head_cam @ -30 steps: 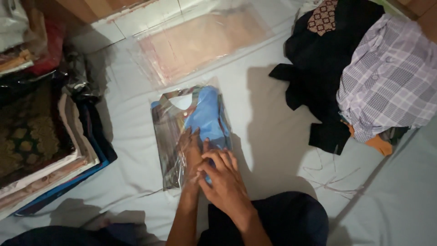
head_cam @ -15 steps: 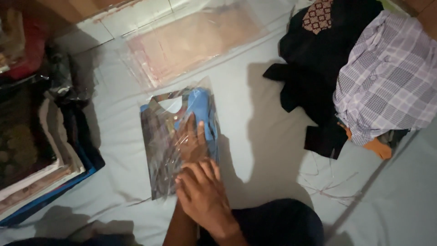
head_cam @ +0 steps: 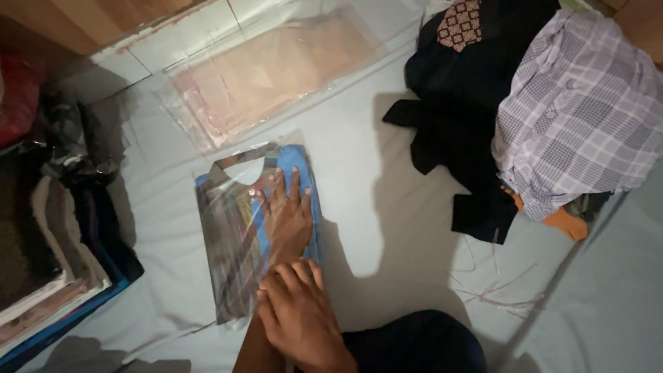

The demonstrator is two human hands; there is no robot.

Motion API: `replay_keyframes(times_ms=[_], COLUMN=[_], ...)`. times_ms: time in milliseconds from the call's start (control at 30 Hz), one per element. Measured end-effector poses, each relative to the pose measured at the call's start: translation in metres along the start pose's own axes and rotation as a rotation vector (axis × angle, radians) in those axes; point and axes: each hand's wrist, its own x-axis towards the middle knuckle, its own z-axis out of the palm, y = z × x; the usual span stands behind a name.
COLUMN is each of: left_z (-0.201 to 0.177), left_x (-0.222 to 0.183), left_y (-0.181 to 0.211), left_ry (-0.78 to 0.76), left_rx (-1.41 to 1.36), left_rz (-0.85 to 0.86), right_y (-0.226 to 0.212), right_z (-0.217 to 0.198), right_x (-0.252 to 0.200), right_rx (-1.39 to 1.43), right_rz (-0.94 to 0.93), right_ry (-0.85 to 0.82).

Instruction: The person packs a folded shirt into a clear plastic bag by hand on a white surface next to stacks of other folded garments.

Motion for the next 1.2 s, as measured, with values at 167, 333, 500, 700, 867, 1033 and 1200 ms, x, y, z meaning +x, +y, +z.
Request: replay_keyframes(times_ms=[167, 333, 500, 700, 867, 1033, 1200], left_z=[0.028, 0.048, 0.031, 0.028, -0.063, 0.01, -0.009], left_x=[-0.028, -0.047, -0.045, -0.047, -0.084, -0.039, -0.079], left_y=[-0.022, -0.043, -0.03, -0.033, 0.018, -0.036, -0.038], left_ry=[0.047, 0.033, 0.116, 0.033, 0.26, -0.109, 0.124], left_rx=[0.25, 0.332, 0.305, 0.247, -0.063, 0.152, 0.131], left_rz=[0.052, 0.06, 0.071, 0.079, 0.318, 0.011, 0.278], right_y=[0.0, -0.009, -0.01, -0.009, -0.013, -0.013, -0.01], right_z=[-0.001, -0.006, -0.006, -0.009, -0.012, -0.013, -0.015], right_x=[-0.003, -0.005, -0.007, -0.01, -0.011, -0.012, -0.013], right_rx=[0.011, 0.03, 0.056, 0.05, 0.051, 0.064, 0.117], right_rz=[0.024, -0.017, 0.007, 0.045, -0.045, -0.106, -0.079], right_ry=[-0.05, -0.077, -0.157, -0.132, -0.068, 0.017, 0.047])
